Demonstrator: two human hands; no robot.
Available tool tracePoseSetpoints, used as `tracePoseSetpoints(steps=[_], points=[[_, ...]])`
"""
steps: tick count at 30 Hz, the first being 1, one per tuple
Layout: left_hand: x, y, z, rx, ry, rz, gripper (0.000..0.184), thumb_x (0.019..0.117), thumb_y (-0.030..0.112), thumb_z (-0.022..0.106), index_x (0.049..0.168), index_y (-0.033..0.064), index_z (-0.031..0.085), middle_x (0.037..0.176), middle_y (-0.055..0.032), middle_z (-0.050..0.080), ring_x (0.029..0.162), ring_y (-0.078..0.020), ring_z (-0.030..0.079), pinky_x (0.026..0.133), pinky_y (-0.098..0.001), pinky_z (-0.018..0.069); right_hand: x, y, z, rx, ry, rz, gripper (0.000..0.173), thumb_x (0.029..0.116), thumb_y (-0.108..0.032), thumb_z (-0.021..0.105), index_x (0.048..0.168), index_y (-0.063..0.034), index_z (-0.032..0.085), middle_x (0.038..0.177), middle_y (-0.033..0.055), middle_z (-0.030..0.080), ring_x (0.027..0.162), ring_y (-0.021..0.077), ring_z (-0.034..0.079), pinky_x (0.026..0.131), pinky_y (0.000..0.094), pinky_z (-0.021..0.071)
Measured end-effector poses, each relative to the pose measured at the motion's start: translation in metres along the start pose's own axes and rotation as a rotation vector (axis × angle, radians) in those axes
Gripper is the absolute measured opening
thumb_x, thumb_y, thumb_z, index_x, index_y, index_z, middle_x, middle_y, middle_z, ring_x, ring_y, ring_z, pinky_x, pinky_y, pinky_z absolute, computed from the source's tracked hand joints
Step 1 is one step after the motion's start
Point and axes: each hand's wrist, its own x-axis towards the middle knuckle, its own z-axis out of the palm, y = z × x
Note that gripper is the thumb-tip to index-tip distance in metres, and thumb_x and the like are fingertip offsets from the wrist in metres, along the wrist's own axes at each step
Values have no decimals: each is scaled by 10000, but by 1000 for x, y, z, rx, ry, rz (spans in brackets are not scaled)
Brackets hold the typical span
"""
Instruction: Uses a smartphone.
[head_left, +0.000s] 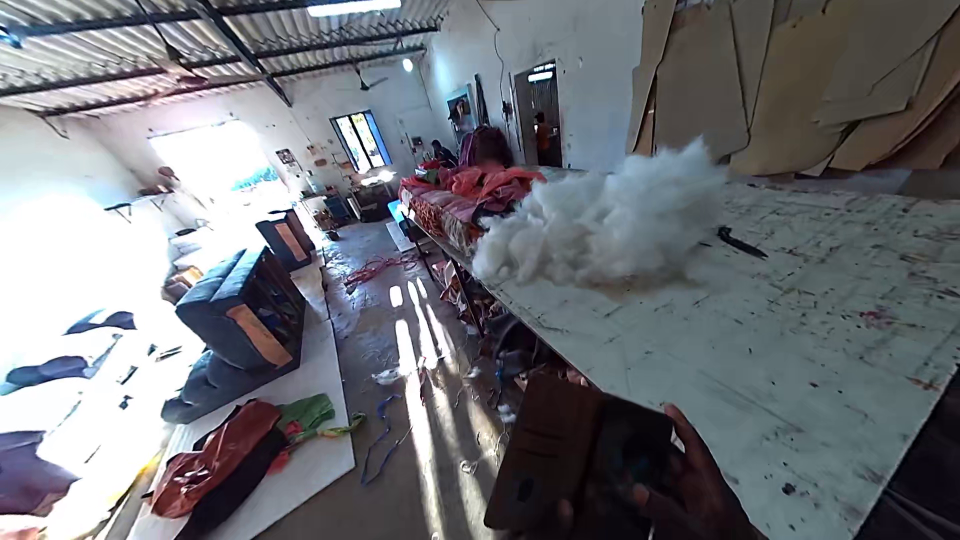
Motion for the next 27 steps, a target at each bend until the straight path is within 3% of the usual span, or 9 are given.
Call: tracePoseSetpoints(steps=[3,5,7,11,13,16,21,23,27], points=[[2,1,4,19,6,20,282,1038,336,597,1206,128,687,1053,-76,746,886,-180,726,793,-379,620,1,2,-3,-39,38,35,1035,825,-272,832,1621,-156,180,1323,123,643,1124,257,685,935,408,609],[5,-1,4,6,-41,23,300,1047,349,578,1209,120,684,1047,-93,741,869,-190,725,779,-380,623,-1,-1,-7,-75,61,102,1002,818,-295,832,1618,-264,231,1263,77,680,1053,238,708,870,408,626],[8,-2,5,-22,-78,19,312,1055,342,563,1209,96,678,1044,-121,735,856,-206,725,765,-381,624,-1,-6,-7,-89,65,135,985,820,-266,818,1615,-304,238,1232,51,691,1004,229,716,828,413,635],[10,-4,7,-61,-78,14,283,1056,291,570,1216,79,668,1062,-143,732,873,-230,731,778,-400,628,1,-10,-5,-65,81,151,953,829,-188,796,1606,-306,258,1197,56,701,931,229,727,751,393,643],[11,-4,8,-61,-83,10,283,1056,292,568,1218,81,667,1063,-140,734,874,-231,733,782,-400,628,1,-10,-5,-46,80,143,949,835,-169,791,1607,-298,255,1221,61,693,970,231,721,788,389,639],[11,-4,8,-89,-82,6,280,1055,272,574,1218,63,662,1073,-157,726,875,-239,730,785,-402,625,0,-10,-3,-45,83,134,926,848,-173,780,1603,-294,258,1188,51,703,914,221,726,738,370,641],[12,-4,7,-116,-95,15,278,1057,262,570,1222,56,656,1077,-171,725,874,-251,733,780,-408,627,0,-9,-2,-28,74,158,929,853,-156,775,1607,-319,258,1213,55,700,965,243,724,786,395,642],[12,-4,6,-119,-105,22,273,1058,258,568,1224,60,658,1076,-171,726,872,-250,735,776,-408,628,1,-10,-2,-18,77,183,923,850,-173,779,1601,-333,267,1199,64,702,934,261,728,749,405,645],[10,-4,1,-108,-88,27,284,1055,255,576,1229,42,647,1073,-181,720,872,-262,730,784,-420,625,2,-6,0,0,56,150,908,859,-189,782,1602,-307,274,1207,78,701,978,261,723,809,400,636]])
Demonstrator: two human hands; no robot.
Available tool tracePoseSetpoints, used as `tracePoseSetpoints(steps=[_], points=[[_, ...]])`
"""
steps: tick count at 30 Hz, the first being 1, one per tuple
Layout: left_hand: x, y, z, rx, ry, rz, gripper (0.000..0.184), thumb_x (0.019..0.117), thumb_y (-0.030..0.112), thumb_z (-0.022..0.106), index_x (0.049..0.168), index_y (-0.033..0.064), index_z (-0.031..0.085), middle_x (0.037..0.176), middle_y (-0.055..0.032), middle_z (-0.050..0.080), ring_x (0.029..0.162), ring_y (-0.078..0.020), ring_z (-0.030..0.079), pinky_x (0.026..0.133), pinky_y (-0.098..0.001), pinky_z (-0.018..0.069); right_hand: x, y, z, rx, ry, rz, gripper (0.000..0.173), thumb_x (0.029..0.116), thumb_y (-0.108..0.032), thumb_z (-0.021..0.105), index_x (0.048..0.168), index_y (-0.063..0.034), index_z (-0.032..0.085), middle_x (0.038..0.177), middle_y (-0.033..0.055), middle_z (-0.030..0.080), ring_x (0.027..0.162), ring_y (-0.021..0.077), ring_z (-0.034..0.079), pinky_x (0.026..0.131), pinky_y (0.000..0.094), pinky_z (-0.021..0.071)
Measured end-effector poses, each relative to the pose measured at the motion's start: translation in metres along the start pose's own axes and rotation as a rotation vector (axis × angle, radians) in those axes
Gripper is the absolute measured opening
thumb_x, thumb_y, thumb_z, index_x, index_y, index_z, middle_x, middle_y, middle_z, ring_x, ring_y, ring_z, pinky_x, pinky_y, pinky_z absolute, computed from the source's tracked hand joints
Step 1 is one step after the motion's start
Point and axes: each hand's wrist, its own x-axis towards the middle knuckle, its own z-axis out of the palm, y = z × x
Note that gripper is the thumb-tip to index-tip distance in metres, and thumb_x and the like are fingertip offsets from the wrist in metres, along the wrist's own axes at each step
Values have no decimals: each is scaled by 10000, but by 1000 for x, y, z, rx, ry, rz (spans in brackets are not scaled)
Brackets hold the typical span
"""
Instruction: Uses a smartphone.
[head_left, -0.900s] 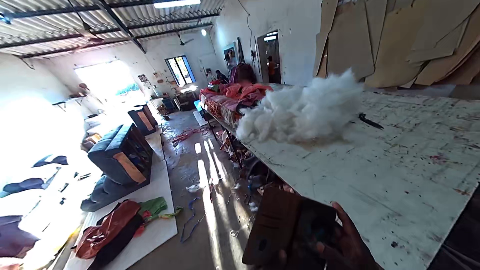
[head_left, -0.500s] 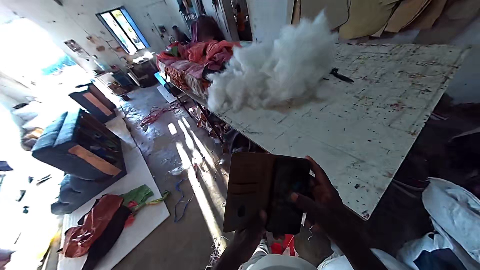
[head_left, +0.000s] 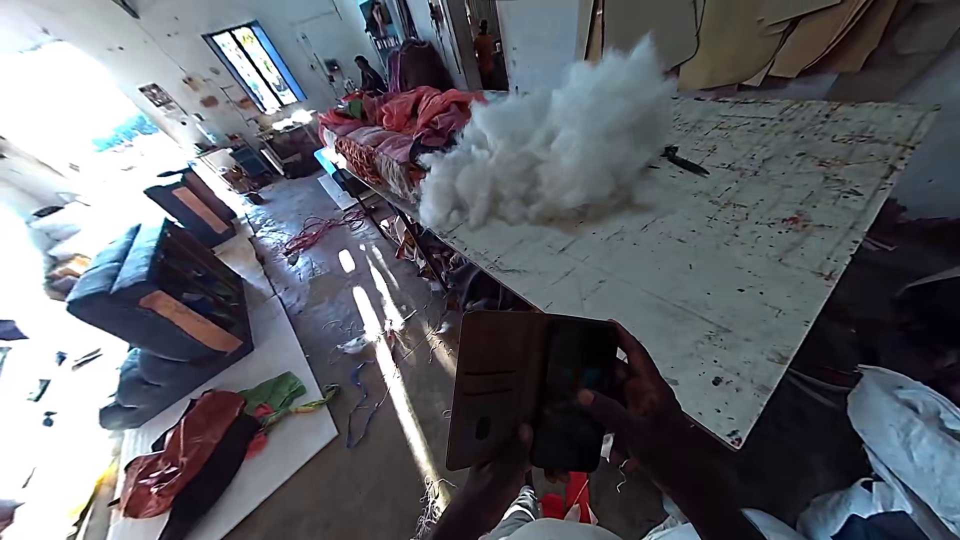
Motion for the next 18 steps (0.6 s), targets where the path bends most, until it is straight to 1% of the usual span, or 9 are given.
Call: tracePoseSetpoints(steps=[4,6,9,11,12,14,16,17,18], points=[[-2,1,-4,31,-7,-8,317,1053,294,573,1234,46,654,1082,-179,727,884,-253,735,791,-410,626,1,1,3,23,-23,-17,875,884,-131,751,1601,-285,276,1206,102,699,980,276,726,810,395,640],[-3,1,-6,26,1,-10,318,1053,285,575,1239,38,647,1091,-187,726,886,-260,739,787,-412,630,2,2,4,23,-30,-14,870,886,-119,743,1600,-288,276,1205,104,695,981,275,724,810,391,639],[-2,1,-7,29,13,-4,315,1056,281,571,1238,33,639,1088,-185,722,882,-260,736,788,-412,627,4,3,6,8,-24,10,870,887,-149,748,1602,-303,275,1219,90,697,976,269,727,791,384,642],[0,1,-8,30,15,7,317,1062,278,559,1242,31,642,1091,-185,720,883,-254,733,796,-409,625,8,3,7,-1,-25,19,866,887,-165,754,1599,-307,281,1224,77,698,991,265,725,815,392,639],[2,2,-8,26,22,8,319,1061,282,559,1239,32,645,1090,-188,721,884,-255,735,798,-408,626,9,4,7,-9,-28,19,886,873,-164,764,1599,-306,277,1229,69,697,999,259,725,822,392,639],[5,3,-6,7,46,11,318,1060,285,560,1228,29,643,1072,-197,723,869,-260,737,790,-408,627,12,7,6,-43,-67,24,992,823,-154,809,1611,-327,232,1276,52,672,1052,248,709,857,394,632],[8,5,-5,-12,53,10,319,1064,288,548,1245,42,637,1077,-191,722,868,-251,734,795,-394,623,10,13,3,-136,-119,33,1105,779,-213,856,1628,-362,165,1361,12,614,1139,213,669,901,386,621],[9,6,-4,-20,58,9,320,1063,291,546,1254,51,638,1081,-189,723,866,-248,734,795,-387,623,9,15,1,-175,-148,46,1134,769,-244,864,1632,-373,139,1400,-3,583,1180,196,647,923,376,612],[11,6,-4,-32,60,11,321,1063,288,547,1263,55,639,1088,-193,722,869,-251,735,797,-387,622,7,16,-2,-195,-175,58,1146,761,-246,865,1634,-377,134,1436,-14,555,1217,185,624,949,368,600]])
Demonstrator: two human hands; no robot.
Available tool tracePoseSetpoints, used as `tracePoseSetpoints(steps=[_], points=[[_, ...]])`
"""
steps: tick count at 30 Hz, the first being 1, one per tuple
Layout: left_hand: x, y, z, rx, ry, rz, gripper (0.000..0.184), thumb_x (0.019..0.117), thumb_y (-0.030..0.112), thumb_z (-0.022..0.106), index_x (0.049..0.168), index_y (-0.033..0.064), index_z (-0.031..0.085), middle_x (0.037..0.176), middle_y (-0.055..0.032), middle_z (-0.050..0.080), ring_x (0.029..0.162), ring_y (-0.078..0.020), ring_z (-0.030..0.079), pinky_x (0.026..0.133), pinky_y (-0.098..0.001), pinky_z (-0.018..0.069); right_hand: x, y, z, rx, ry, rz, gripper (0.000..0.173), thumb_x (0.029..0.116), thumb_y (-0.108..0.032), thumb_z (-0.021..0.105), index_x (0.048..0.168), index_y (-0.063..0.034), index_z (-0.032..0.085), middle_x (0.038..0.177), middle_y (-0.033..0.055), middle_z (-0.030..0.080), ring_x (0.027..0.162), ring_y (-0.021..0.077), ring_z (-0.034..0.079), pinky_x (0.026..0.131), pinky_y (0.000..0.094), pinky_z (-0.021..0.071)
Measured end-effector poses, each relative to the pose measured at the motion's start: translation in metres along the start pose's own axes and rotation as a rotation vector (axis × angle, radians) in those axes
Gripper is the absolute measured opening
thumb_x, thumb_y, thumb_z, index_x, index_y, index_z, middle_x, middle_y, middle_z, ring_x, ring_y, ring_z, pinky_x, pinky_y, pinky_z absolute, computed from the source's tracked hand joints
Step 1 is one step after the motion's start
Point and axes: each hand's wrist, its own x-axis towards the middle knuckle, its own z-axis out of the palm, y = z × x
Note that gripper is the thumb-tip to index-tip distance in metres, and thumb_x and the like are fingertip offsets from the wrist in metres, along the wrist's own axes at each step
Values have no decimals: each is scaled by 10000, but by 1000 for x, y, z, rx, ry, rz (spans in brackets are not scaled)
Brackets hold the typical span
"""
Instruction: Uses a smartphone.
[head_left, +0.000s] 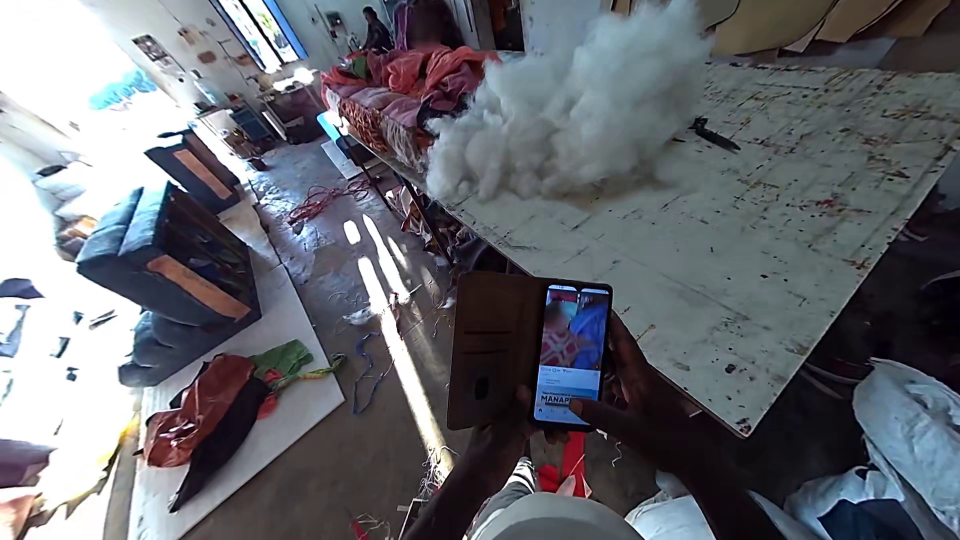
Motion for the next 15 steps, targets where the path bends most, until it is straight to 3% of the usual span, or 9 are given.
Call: tracePoseSetpoints(steps=[4,8,12,15], points=[[4,1,-1,-26,-2,-2,324,1058,296,553,1271,71,649,1094,-196,723,871,-250,737,804,-383,621,-6,5,-9,42,-108,5,1167,755,-167,874,1641,-359,139,1551,-25,443,1260,215,595,969,377,594],[9,1,-1,-36,-21,-13,329,1065,286,539,1274,53,640,1090,-208,719,878,-260,736,812,-389,620,-5,10,-13,15,-98,-1,1161,776,-167,861,1638,-389,116,1530,-20,459,1177,226,646,889,391,633],[15,1,-2,-28,-34,-23,347,1070,302,527,1274,43,635,1098,-213,717,883,-270,736,808,-398,621,-2,12,-17,33,-105,-30,1144,791,-205,862,1640,-366,113,1533,0,460,1228,238,619,962,391,600],[17,-1,-2,-18,-23,-20,350,1065,306,540,1273,40,627,1104,-202,720,879,-262,735,792,-399,622,-2,12,-19,75,-107,-44,1113,802,-182,853,1640,-342,137,1518,23,481,1212,267,631,948,417,611]])
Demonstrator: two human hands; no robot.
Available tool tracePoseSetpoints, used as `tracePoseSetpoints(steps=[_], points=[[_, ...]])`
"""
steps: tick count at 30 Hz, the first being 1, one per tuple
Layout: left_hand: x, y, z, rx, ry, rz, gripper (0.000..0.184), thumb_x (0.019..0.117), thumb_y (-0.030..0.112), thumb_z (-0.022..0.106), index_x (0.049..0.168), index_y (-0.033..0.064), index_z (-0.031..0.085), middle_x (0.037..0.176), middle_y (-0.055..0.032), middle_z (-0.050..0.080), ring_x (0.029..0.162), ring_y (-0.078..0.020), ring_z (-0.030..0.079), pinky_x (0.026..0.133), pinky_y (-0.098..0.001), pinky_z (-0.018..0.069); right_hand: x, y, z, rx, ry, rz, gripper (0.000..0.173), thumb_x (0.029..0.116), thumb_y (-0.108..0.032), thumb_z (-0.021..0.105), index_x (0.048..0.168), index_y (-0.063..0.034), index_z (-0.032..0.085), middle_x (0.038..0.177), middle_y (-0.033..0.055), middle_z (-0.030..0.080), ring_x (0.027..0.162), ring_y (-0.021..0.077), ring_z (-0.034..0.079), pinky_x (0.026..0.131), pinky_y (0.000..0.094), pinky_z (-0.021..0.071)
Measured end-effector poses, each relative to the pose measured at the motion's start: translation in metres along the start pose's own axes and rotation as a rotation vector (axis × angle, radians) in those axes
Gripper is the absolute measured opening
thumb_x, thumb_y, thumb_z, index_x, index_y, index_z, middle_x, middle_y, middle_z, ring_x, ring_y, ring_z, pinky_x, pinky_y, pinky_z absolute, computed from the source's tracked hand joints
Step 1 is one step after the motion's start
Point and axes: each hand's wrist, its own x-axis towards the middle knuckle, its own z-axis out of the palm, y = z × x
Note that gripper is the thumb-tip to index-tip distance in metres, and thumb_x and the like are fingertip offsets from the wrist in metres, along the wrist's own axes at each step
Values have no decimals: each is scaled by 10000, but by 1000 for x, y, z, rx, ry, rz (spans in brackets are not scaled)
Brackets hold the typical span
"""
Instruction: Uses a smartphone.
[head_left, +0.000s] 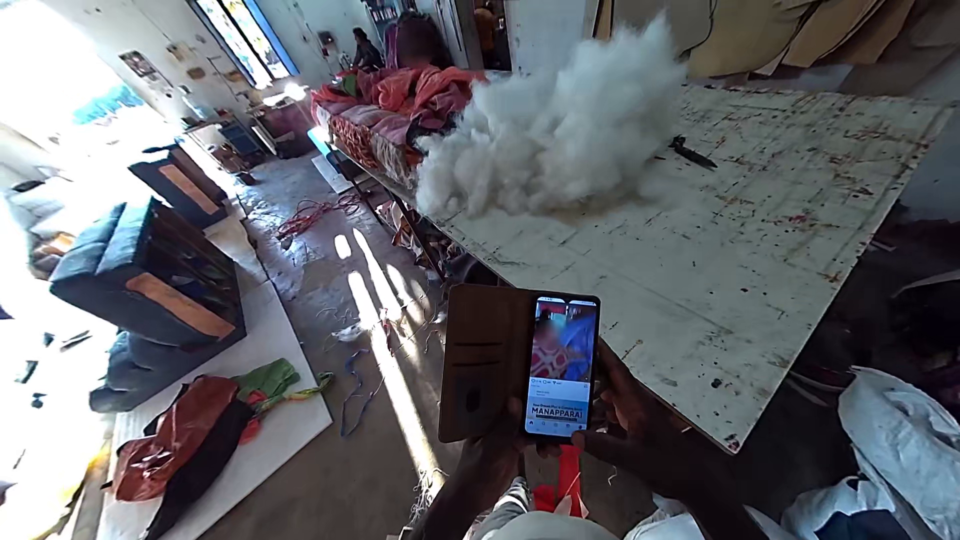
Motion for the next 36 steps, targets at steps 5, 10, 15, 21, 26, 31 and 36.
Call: tracePoseSetpoints(steps=[5,10,15,21,26,31,36], points=[[2,1,1,-9,1,-6,353,1065,311,539,1266,35,630,1110,-198,721,888,-261,737,797,-398,625,2,3,0,21,3,-18,1096,819,-166,844,1644,-291,134,1520,48,478,1247,268,612,975,422,601],[3,2,2,-15,11,2,354,1069,303,529,1265,25,629,1106,-203,720,885,-262,736,800,-398,623,5,2,0,30,12,-7,1080,821,-140,831,1641,-307,150,1491,58,506,1211,282,634,951,430,611],[5,1,-1,-21,18,12,353,1065,306,539,1264,28,626,1105,-217,715,880,-271,735,790,-405,625,8,1,0,44,-8,17,1091,828,-127,820,1643,-319,120,1505,61,493,1230,286,624,972,428,601],[7,-2,0,-49,13,12,336,1065,290,543,1251,28,640,1101,-207,721,881,-262,736,798,-398,622,7,-1,-4,47,-21,29,1072,833,-118,812,1640,-324,137,1503,62,495,1228,301,622,967,437,601],[10,-3,2,-37,-1,9,340,1067,296,536,1276,44,627,1101,-205,717,882,-256,735,810,-389,620,5,0,-8,30,-9,47,1077,831,-109,809,1636,-365,141,1488,51,516,1195,296,644,948,445,611],[11,-6,3,-16,36,-12,359,1052,321,561,1271,47,633,1075,-209,718,859,-256,732,804,-392,620,4,0,-9,51,0,70,1092,828,-47,796,1628,-403,144,1496,26,512,1160,310,664,917,460,627],[11,-7,4,-18,20,0,338,1055,309,555,1260,55,647,1075,-215,719,868,-261,735,807,-391,621,3,-1,-11,57,-5,46,1077,826,-50,788,1625,-408,160,1504,20,500,1173,296,654,940,455,615]])
